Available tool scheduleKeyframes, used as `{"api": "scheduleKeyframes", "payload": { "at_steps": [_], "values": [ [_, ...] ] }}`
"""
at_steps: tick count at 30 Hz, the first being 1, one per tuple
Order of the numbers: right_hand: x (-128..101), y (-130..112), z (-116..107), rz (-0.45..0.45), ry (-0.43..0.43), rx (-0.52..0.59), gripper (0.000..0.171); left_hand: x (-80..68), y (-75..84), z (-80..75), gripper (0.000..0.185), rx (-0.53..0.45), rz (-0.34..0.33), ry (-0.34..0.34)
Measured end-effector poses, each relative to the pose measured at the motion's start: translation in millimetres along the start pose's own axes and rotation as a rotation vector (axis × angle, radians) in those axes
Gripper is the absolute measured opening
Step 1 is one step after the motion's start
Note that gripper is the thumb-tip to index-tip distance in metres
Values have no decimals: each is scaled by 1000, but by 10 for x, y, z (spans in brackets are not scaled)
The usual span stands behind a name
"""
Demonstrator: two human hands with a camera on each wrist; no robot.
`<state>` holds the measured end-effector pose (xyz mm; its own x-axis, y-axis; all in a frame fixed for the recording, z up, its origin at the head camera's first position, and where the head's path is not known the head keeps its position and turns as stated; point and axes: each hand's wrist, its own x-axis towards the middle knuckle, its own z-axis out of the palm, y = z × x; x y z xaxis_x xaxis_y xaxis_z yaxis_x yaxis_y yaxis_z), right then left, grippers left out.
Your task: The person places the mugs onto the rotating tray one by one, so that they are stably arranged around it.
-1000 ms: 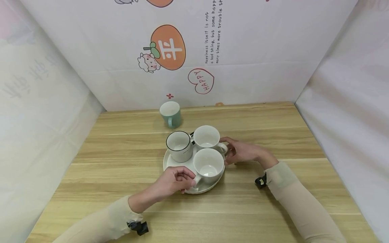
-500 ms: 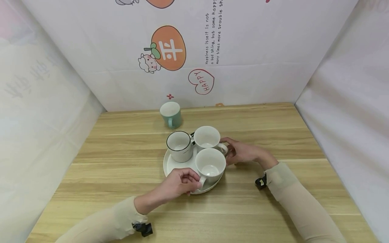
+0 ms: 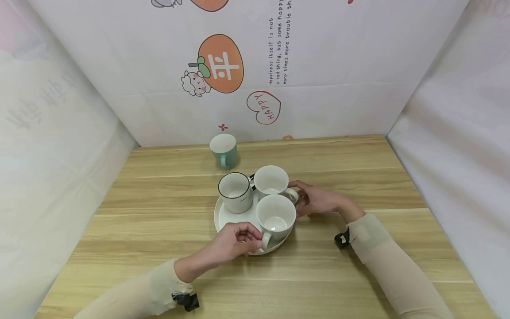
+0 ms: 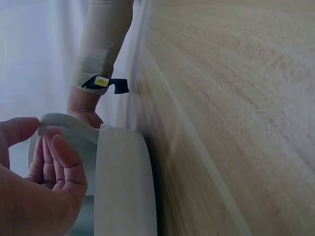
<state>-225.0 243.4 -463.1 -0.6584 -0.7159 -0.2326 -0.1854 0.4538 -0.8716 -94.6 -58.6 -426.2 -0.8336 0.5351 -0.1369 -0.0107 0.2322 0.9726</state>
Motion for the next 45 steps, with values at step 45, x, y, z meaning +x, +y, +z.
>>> {"api": "scheduleKeyframes", "payload": {
  "at_steps": [45],
  "values": [
    [-17,-23,-1,14,10,-22,79,-85,-139,-760,32,70,-63,184]
  ]
}}
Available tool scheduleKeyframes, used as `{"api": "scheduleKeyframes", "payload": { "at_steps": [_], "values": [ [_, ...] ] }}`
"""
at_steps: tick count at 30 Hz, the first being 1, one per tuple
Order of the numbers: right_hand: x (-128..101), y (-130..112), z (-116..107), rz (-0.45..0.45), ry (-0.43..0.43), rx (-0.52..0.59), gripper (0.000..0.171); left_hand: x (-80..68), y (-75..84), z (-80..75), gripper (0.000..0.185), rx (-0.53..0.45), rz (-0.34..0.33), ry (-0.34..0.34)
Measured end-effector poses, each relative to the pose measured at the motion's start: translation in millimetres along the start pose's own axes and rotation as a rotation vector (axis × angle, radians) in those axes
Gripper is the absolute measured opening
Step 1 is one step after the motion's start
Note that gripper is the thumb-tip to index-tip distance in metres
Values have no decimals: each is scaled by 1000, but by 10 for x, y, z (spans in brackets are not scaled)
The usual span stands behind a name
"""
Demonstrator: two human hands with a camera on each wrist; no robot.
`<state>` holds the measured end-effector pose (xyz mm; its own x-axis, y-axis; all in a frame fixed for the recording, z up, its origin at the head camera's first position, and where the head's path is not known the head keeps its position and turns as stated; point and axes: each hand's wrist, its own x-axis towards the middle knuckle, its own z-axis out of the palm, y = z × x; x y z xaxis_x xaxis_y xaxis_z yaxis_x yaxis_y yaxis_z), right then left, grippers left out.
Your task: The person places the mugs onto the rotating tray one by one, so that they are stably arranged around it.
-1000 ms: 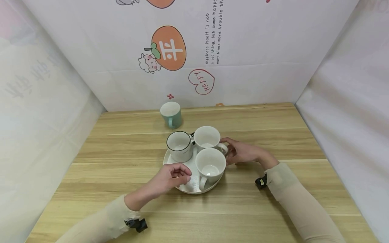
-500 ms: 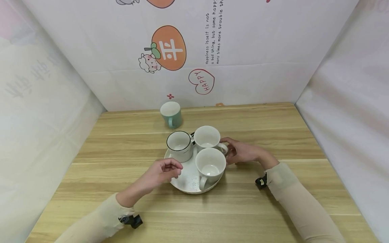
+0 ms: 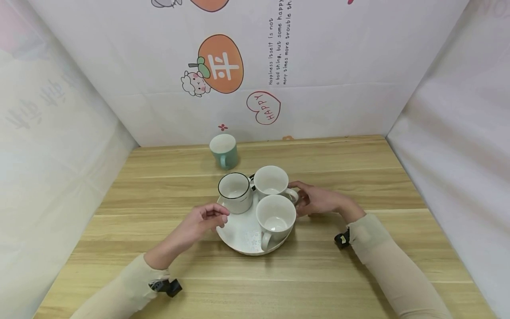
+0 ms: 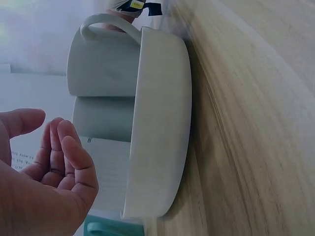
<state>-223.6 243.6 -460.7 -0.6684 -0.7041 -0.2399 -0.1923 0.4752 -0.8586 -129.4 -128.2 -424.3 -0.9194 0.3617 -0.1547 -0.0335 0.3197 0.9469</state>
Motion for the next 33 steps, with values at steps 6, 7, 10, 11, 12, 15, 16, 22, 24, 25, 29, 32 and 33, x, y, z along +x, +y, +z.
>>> {"api": "scheduleKeyframes", "payload": {
  "at_steps": [6,7,10,11,12,15,16,22,24,25,29,32,33],
  "values": [
    [6,6,-1,6,-1,0,78,24,-23,-80,34,19,-34,28],
    [7,10,-1,8,-1,1,78,29,-27,-92,34,18,-40,35],
    [12,26,-2,9,0,-2,78,48,-38,-128,34,-4,-43,46],
    [13,30,-3,10,1,-4,78,53,-39,-139,34,-14,-41,48],
    [14,34,-4,10,2,-6,78,57,-41,-151,34,-23,-43,49],
    [14,38,-6,12,6,-13,78,71,-46,-193,34,-37,-45,55],
    [13,37,-6,13,7,-14,78,77,-48,-208,34,-42,-49,60],
    [11,25,-4,22,14,-19,78,155,-56,-322,32,-125,-61,100],
    [10,18,-3,22,14,-19,78,189,-54,-363,34,-158,-61,118],
    [10,15,-2,23,13,-17,78,205,-48,-383,36,-164,-63,130],
    [4,-5,6,26,14,-16,79,276,-32,-464,37,-185,-72,174],
    [-4,-23,12,26,15,-17,78,330,-41,-520,36,-192,-81,190],
    [-7,-29,13,28,16,-19,78,351,-52,-537,34,-199,-86,197]
  ]
}}
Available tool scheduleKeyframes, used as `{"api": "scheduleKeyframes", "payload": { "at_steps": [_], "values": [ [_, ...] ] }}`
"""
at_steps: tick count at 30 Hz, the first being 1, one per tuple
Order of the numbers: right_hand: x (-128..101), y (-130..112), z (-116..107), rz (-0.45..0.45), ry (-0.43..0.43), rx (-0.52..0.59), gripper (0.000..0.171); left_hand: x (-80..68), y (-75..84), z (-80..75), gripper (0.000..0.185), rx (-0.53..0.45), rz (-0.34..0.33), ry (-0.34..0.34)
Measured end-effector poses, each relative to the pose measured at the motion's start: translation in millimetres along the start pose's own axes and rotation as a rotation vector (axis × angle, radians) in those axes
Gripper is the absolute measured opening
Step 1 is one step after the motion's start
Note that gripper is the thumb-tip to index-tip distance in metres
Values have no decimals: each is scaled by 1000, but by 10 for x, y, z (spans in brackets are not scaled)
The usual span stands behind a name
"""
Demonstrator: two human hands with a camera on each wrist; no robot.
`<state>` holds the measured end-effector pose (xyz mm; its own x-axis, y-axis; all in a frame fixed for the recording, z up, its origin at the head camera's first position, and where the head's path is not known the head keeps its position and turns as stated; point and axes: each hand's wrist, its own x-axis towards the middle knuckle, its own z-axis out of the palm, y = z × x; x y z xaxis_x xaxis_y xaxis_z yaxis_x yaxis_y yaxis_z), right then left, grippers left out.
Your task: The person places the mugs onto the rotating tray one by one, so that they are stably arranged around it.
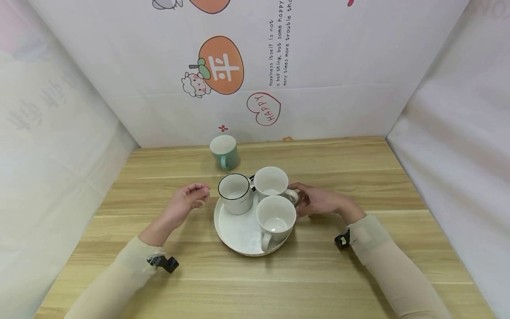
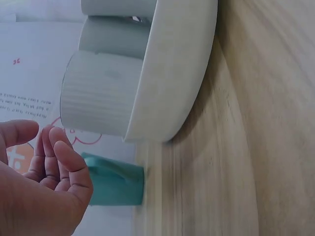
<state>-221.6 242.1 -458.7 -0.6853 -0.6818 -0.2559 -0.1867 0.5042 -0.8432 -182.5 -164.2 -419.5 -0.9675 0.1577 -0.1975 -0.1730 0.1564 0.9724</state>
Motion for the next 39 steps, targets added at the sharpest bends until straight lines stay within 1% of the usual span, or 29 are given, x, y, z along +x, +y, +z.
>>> {"api": "scheduleKeyframes", "payload": {
  "at_steps": [5,10,15,20,23,26,30,36,39],
  "values": [
    [0,8,3,-7,5,-9,78,111,-33,-59,31,-4,-11,12],
    [7,21,3,-6,3,-5,79,207,-46,-100,34,30,-4,17],
    [7,21,-2,-2,3,2,78,289,-49,-123,33,55,0,19],
    [6,23,0,-5,0,15,78,363,-45,-126,32,76,13,32],
    [6,22,2,-4,0,16,78,410,-44,-126,33,60,4,36],
    [8,27,2,-3,3,5,78,458,-50,-124,31,57,-21,38],
    [13,36,0,-5,4,-1,77,529,-58,-112,32,83,-40,40],
    [18,42,-2,-9,3,2,77,637,-43,-94,35,91,-41,46],
    [20,45,-3,-12,-1,8,76,702,-47,-87,34,74,-37,47]
  ]
}}
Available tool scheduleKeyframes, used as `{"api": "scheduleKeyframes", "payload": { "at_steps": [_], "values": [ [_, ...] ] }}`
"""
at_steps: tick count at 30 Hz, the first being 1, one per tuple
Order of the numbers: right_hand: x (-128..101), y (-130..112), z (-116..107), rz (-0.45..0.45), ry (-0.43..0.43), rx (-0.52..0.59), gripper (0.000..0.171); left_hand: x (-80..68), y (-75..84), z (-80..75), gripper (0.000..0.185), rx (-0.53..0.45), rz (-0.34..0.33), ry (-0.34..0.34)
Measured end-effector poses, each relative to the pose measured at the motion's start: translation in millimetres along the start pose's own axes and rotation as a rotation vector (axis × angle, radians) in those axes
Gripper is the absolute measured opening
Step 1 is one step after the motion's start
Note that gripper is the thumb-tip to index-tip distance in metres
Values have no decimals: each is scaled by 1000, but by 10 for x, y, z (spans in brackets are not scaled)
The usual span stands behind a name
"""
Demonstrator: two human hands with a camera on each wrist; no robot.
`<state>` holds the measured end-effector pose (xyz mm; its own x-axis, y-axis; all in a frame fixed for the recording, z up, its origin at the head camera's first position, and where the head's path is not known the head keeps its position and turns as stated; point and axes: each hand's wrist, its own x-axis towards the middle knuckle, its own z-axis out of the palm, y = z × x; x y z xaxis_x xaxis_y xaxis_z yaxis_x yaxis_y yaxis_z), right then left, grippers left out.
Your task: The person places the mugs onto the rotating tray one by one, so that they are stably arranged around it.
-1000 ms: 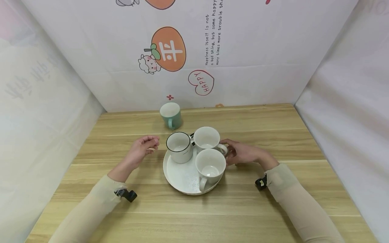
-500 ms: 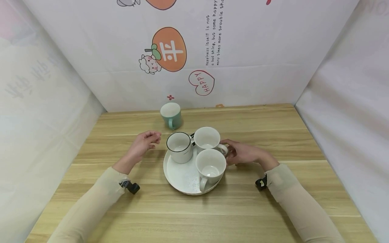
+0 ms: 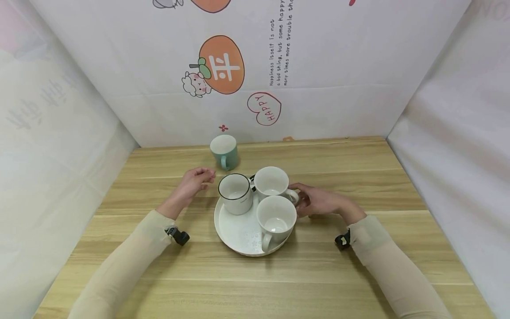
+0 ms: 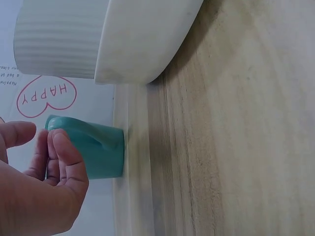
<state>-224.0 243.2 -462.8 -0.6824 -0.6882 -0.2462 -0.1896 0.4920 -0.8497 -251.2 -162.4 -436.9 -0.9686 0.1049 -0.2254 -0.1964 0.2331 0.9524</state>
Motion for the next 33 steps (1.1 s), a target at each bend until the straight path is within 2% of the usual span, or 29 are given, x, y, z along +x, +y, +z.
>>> {"api": "scheduleKeyframes", "payload": {
  "at_steps": [6,18,27,33],
  "values": [
    [-1,2,-5,-1,-4,5,76,133,-3,36,40,-22,1,13],
    [-10,-8,-5,18,9,-27,76,316,24,128,35,-23,-18,58],
    [-11,-17,-3,26,18,-41,76,342,76,168,35,-37,-35,54],
    [-7,-4,-5,22,18,-43,76,405,47,181,34,-27,-25,45]
  ]
}}
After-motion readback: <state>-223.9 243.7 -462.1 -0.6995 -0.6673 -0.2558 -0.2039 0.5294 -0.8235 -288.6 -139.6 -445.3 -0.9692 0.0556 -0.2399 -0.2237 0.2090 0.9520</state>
